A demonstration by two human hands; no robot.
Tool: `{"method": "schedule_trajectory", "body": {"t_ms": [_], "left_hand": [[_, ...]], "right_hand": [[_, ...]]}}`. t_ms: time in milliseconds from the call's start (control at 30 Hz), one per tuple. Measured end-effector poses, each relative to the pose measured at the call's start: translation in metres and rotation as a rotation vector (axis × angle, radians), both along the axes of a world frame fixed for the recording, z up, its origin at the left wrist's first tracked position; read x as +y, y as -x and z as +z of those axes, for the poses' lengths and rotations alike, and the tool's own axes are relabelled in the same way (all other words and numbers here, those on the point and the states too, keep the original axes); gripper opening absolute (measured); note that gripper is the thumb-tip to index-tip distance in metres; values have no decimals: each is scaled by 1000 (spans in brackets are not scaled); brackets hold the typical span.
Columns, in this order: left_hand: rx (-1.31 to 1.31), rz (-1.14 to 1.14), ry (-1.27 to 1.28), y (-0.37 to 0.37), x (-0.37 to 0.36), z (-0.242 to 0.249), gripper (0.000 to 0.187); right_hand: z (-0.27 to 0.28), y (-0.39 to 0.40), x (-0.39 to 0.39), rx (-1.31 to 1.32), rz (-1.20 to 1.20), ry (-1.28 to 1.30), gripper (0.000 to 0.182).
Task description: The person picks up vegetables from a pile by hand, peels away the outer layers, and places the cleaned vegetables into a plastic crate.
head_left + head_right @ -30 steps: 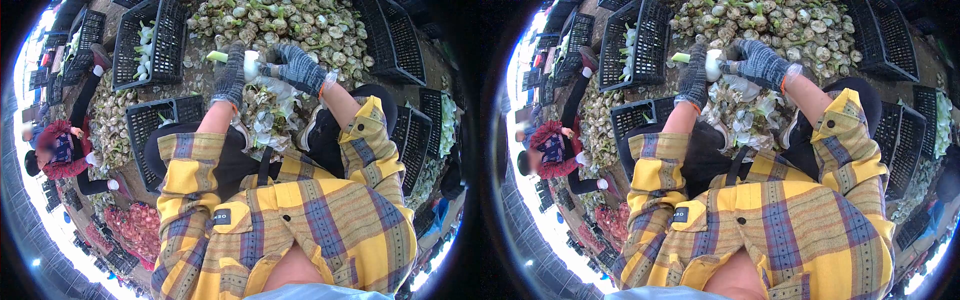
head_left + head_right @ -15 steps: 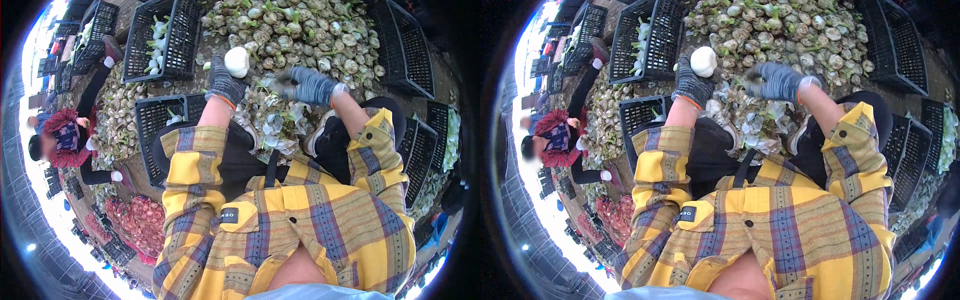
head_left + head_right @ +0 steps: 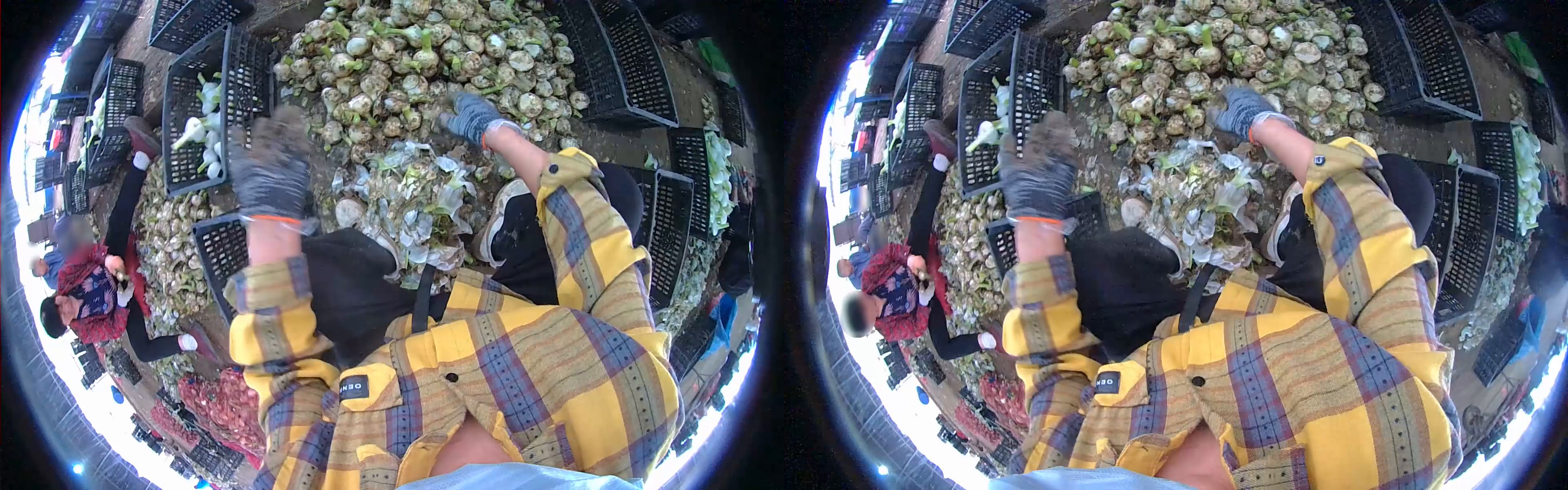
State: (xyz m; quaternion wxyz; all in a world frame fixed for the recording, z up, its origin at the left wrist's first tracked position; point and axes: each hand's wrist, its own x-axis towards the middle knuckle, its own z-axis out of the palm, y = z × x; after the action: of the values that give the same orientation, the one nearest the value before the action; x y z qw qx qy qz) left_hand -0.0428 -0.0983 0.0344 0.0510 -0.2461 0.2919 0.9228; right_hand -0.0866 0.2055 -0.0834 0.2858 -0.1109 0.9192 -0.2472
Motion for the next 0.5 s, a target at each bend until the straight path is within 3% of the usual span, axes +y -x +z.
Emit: {"method": "schedule_trajectory", "body": {"t_ms": [67, 167, 267, 367, 433, 500], "left_hand": [[-96, -83, 9, -1, 20, -25, 34], [-164, -115, 160, -9, 53, -12, 30], [-116, -186, 119, -14, 57, -3, 31], [-129, -246, 149, -15, 58, 1, 34], [-136, -244, 144, -17, 59, 2, 35], [-157, -259, 131, -12, 59, -4, 35]], "right_hand": [[-8, 17, 14, 262, -232, -212, 56], [-32, 50, 40, 192, -399, -369, 60], [-96, 70, 69, 329, -459, -498, 57], [-76, 72, 60, 134, -493, -559, 55], [-86, 72, 65, 222, -467, -563, 47], [-72, 79, 63, 117, -414, -552, 38]]}}
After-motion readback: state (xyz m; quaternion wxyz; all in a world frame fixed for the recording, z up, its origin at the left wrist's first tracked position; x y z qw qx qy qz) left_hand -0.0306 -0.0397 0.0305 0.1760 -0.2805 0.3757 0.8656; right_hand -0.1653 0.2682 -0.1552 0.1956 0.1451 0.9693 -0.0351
